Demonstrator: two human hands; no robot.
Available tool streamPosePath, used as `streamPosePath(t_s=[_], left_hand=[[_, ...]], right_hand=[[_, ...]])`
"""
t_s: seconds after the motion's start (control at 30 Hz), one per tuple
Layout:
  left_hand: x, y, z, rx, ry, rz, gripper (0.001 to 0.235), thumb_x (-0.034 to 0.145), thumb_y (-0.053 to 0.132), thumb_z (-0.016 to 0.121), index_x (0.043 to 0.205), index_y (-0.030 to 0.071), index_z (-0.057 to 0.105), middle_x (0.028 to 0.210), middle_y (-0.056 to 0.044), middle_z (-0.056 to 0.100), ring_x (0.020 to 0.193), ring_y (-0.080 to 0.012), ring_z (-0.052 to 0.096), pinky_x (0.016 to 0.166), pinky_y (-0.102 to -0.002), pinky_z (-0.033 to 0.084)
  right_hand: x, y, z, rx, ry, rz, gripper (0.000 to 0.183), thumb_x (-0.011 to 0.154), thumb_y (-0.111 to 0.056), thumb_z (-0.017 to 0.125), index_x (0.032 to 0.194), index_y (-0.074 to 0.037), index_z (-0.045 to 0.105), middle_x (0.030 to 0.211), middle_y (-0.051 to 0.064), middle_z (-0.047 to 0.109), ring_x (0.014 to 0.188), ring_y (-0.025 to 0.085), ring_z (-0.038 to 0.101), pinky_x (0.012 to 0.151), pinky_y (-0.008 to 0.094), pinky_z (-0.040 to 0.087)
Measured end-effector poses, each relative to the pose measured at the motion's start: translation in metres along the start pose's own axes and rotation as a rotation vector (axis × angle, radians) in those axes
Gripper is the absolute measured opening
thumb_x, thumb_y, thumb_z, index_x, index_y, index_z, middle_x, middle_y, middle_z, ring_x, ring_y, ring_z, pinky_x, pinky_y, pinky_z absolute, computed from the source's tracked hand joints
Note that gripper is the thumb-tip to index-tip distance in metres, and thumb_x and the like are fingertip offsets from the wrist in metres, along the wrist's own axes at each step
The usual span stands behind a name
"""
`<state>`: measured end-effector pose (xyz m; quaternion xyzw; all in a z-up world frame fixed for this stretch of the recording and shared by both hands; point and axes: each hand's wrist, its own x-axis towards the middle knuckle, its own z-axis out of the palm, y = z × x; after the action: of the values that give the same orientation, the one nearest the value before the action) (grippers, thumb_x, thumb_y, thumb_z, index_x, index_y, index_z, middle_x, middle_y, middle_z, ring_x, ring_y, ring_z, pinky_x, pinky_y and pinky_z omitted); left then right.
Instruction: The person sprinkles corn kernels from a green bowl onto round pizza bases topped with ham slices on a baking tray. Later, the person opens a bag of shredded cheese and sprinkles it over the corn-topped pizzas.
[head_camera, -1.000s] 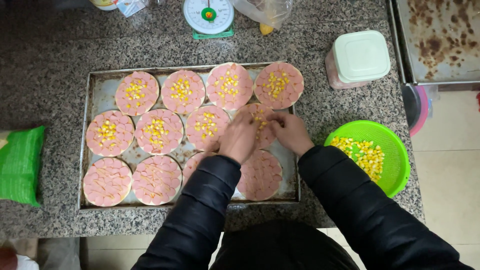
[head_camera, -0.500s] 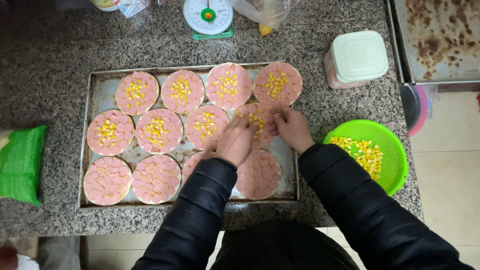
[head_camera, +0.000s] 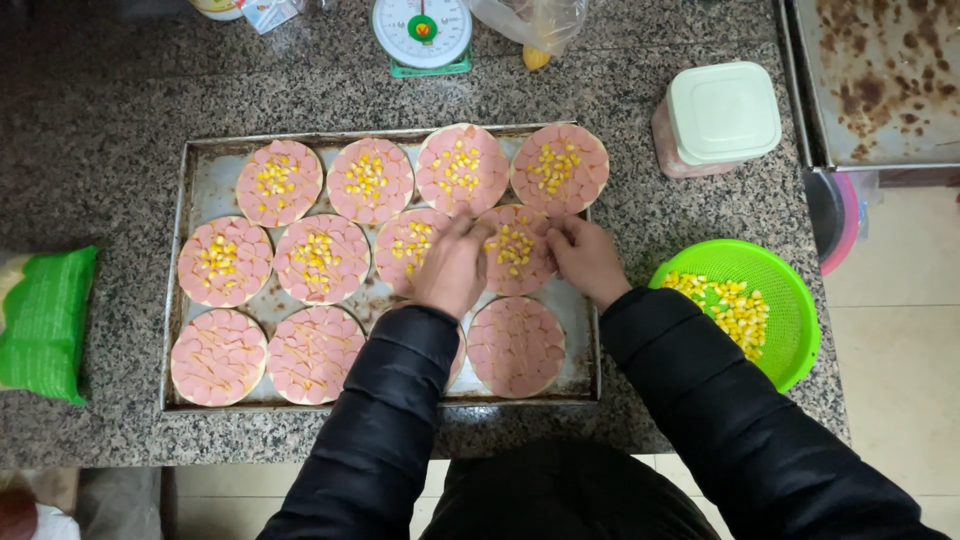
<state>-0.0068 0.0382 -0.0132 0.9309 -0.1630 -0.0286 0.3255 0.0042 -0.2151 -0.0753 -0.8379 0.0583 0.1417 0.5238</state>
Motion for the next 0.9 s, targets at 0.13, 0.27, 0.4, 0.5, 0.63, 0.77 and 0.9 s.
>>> streamPosePath(t_s=[0.13,0.27,0.4,0.5,0.63,0.77,0.9], left_hand=[[0.0,-0.012,0.029,0.038,0.024,0.082,0.029,0.102,0.01,0.061,0.124,0.017,0.079,0.111,-0.01,0.069,0.113,-0.04,0.075,0.095,-0.048,0.063],[-0.004,-0.006,0.021,0.028,-0.012,0.047,0.03,0.105,0.009,0.057,0.123,0.016,0.08,0.114,-0.015,0.073,0.117,-0.0432,0.074,0.097,-0.052,0.064],[-0.004,-0.023,0.021,0.077,-0.031,-0.047,0.034,0.105,0.014,0.058,0.132,0.022,0.077,0.118,-0.01,0.073,0.119,-0.0384,0.074,0.1,-0.053,0.064],[0.002,-0.02,0.019,0.059,-0.025,-0.06,0.034,0.105,0.015,0.06,0.133,0.022,0.078,0.12,-0.01,0.073,0.121,-0.0387,0.074,0.1,-0.053,0.064],[-0.004,-0.012,0.002,0.031,0.006,-0.052,0.034,0.105,0.013,0.058,0.132,0.018,0.079,0.119,-0.013,0.073,0.121,-0.0419,0.074,0.101,-0.054,0.064],[-0.01,-0.025,-0.001,0.033,0.011,-0.111,0.034,0.106,0.014,0.059,0.133,0.019,0.079,0.119,-0.012,0.073,0.122,-0.0397,0.074,0.105,-0.052,0.063],[-0.014,-0.027,-0.005,0.002,0.051,-0.108,0.033,0.106,0.013,0.06,0.131,0.016,0.08,0.119,-0.014,0.074,0.123,-0.0418,0.073,0.106,-0.053,0.062]], right_hand=[[-0.005,-0.006,-0.001,0.024,0.008,0.027,0.03,0.11,-0.017,0.062,0.123,0.002,0.082,0.068,0.016,0.077,0.052,0.024,0.074,0.055,0.037,0.059],[-0.003,0.005,-0.001,0.07,0.006,-0.009,0.032,0.112,-0.016,0.062,0.127,0.005,0.081,0.072,0.017,0.078,0.052,0.023,0.073,0.053,0.036,0.058],[-0.001,0.01,0.002,0.079,0.029,-0.051,0.037,0.114,-0.015,0.058,0.138,0.005,0.078,0.081,0.018,0.08,0.065,0.027,0.076,0.063,0.041,0.06],[-0.007,-0.032,-0.012,-0.183,0.004,-0.13,0.043,0.112,-0.023,0.058,0.148,-0.008,0.076,0.088,0.024,0.08,0.089,0.046,0.08,0.08,0.057,0.061],[0.004,-0.04,-0.004,-0.417,-0.065,-0.075,0.051,0.114,-0.039,0.053,0.152,-0.012,0.072,0.112,0.031,0.083,0.114,0.057,0.077,0.104,0.066,0.058],[-0.001,-0.045,0.008,-0.406,-0.051,-0.058,0.044,0.114,-0.037,0.056,0.144,-0.014,0.079,0.112,0.022,0.086,0.114,0.048,0.08,0.101,0.059,0.062],[-0.006,-0.052,-0.001,-0.282,0.068,-0.058,0.046,0.111,-0.033,0.056,0.146,-0.011,0.077,0.108,0.023,0.086,0.113,0.049,0.079,0.098,0.06,0.062]])
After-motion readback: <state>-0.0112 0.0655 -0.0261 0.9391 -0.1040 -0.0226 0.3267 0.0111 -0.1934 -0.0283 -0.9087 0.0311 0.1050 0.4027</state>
